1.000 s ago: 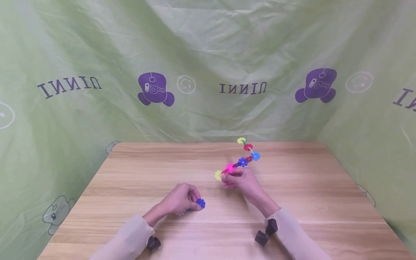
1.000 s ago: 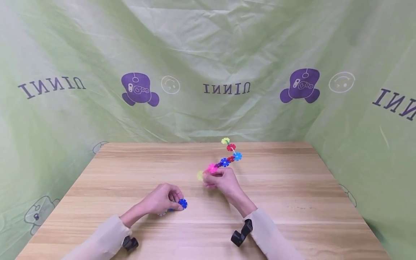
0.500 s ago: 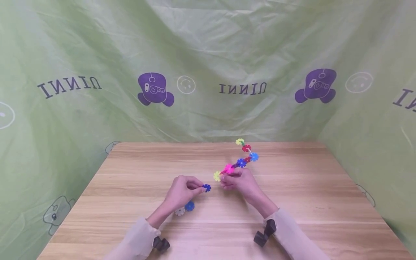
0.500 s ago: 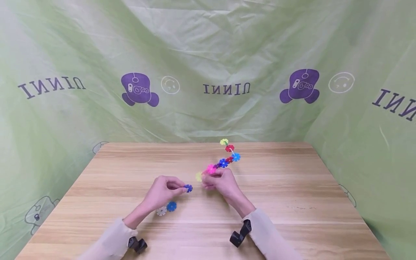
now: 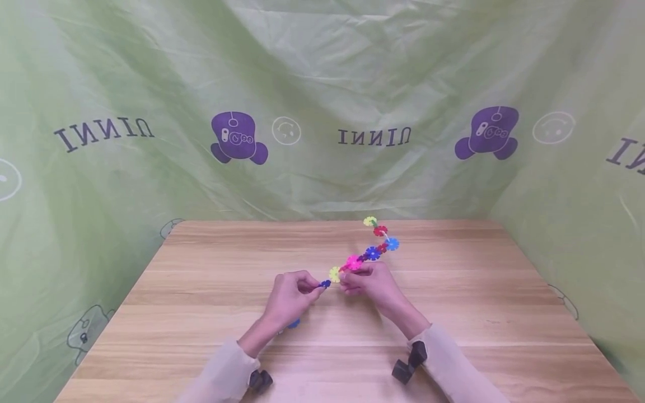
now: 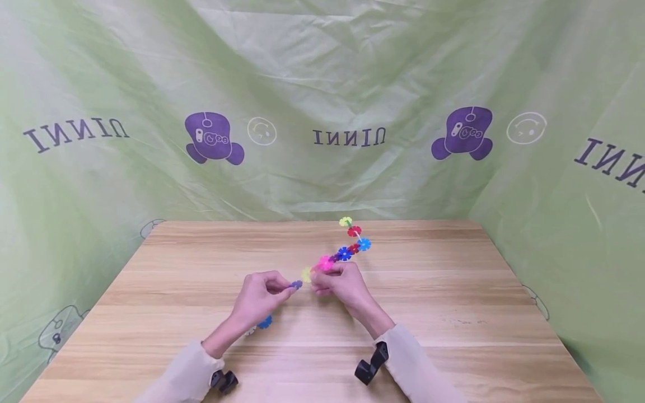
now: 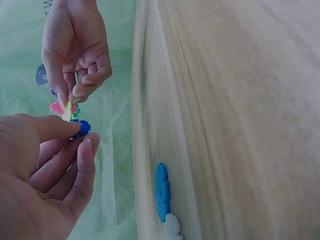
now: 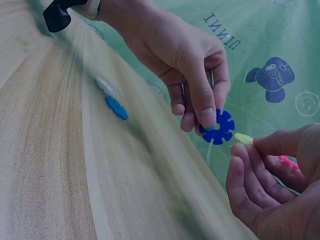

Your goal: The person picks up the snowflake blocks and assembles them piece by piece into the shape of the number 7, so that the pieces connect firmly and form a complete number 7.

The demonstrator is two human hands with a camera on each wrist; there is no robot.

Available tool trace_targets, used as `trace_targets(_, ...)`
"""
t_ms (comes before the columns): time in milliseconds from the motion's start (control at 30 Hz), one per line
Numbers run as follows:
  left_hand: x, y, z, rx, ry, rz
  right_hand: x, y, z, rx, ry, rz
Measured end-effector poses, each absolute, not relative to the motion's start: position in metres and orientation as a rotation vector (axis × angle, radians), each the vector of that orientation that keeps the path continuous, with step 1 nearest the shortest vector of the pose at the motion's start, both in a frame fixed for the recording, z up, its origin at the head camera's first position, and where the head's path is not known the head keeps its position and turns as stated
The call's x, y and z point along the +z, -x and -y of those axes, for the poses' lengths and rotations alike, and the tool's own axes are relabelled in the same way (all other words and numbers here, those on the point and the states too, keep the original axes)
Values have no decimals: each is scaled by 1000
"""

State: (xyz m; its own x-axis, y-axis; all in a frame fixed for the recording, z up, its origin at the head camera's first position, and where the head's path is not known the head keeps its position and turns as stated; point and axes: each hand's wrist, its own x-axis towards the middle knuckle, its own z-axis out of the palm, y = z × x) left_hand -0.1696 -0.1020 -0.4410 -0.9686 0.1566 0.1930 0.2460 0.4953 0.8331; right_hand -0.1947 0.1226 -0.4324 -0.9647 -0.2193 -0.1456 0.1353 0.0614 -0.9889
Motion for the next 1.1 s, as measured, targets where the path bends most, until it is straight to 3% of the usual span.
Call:
trace_targets(567, -438, 169, 92, -1198, 551, 2588, -429, 193, -118, -1974, 85, -2087)
trace_targets(1100, -436, 168, 92, -1165, 545, 2577, -429, 192, -116, -1961, 132, -2132)
